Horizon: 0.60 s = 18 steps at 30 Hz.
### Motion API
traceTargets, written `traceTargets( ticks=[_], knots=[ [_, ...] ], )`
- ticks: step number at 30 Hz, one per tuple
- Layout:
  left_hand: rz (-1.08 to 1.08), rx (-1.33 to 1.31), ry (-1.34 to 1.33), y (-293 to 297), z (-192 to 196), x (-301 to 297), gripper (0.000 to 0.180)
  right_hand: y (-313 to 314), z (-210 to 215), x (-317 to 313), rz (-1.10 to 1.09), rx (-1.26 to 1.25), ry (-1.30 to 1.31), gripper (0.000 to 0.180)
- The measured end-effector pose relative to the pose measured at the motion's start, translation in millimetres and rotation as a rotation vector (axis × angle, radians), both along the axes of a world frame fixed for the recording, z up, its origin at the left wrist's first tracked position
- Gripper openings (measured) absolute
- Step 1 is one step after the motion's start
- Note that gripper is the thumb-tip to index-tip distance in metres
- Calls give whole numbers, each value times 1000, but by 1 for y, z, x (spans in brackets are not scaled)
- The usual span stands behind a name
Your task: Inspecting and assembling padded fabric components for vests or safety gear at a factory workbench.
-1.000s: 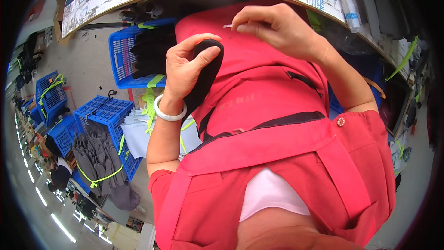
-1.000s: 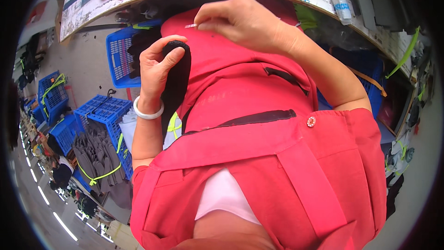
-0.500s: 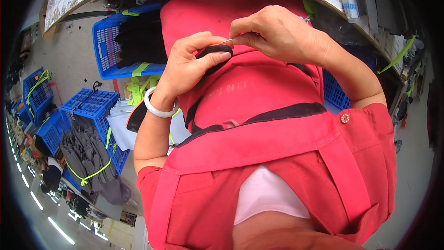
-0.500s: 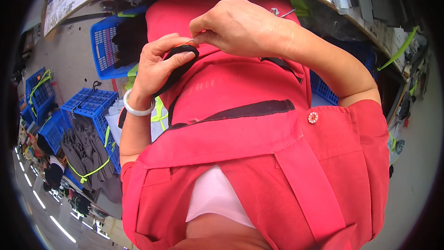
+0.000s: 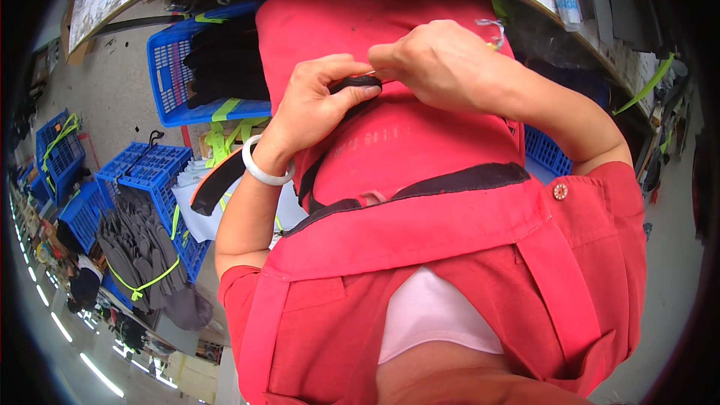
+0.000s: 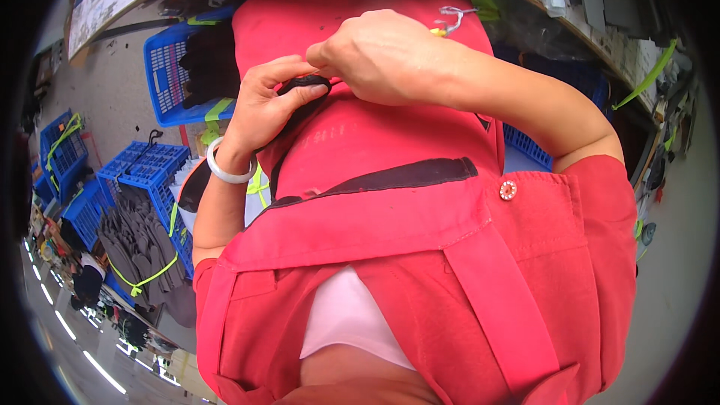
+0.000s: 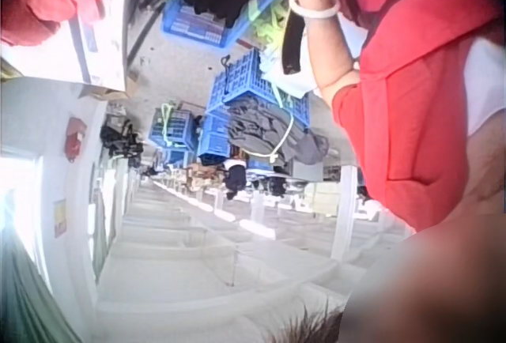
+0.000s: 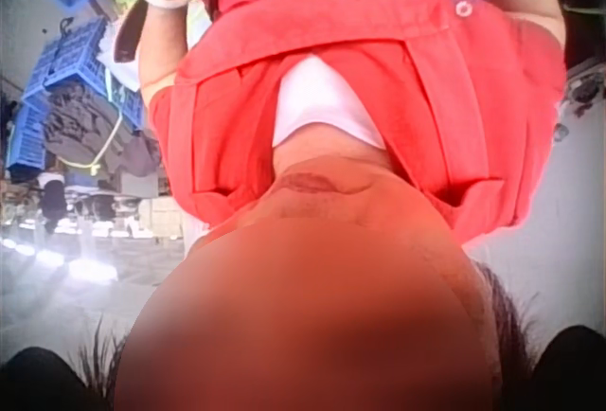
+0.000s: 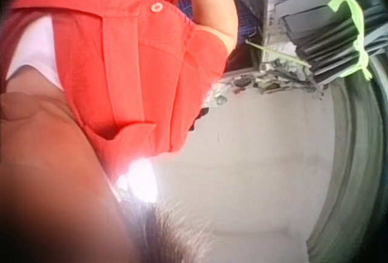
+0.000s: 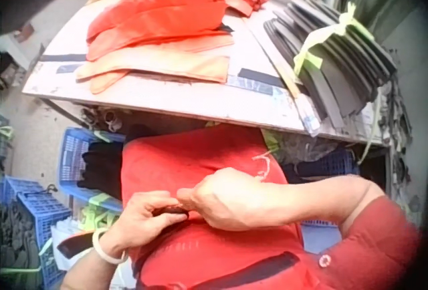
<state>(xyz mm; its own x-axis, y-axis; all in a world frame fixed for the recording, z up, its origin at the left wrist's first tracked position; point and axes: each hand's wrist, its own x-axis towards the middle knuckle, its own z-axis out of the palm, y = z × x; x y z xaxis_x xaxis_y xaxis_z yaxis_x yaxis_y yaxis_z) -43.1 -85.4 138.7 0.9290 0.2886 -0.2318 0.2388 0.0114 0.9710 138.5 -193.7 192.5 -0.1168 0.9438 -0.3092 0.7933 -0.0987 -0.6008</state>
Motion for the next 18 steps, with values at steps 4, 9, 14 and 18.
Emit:
traceTargets(
  ticks=[4, 9, 14, 18],
  knots=[
    [42, -30, -7, 2, 3, -2, 13, -7, -32, -2, -342, -224, 853, 19],
    [75, -141, -37, 10, -10, -2, 13, 3, -30, 11, -427, -301, 938, 24],
    [69, -176, 24, 14, -11, -7, 15, -1, -28, 14, -226, -176, 631, 23],
    [62, -212, 7, 13, -10, -5, 15, -6, -30, 10, -226, -46, 557, 20]
  ],
)
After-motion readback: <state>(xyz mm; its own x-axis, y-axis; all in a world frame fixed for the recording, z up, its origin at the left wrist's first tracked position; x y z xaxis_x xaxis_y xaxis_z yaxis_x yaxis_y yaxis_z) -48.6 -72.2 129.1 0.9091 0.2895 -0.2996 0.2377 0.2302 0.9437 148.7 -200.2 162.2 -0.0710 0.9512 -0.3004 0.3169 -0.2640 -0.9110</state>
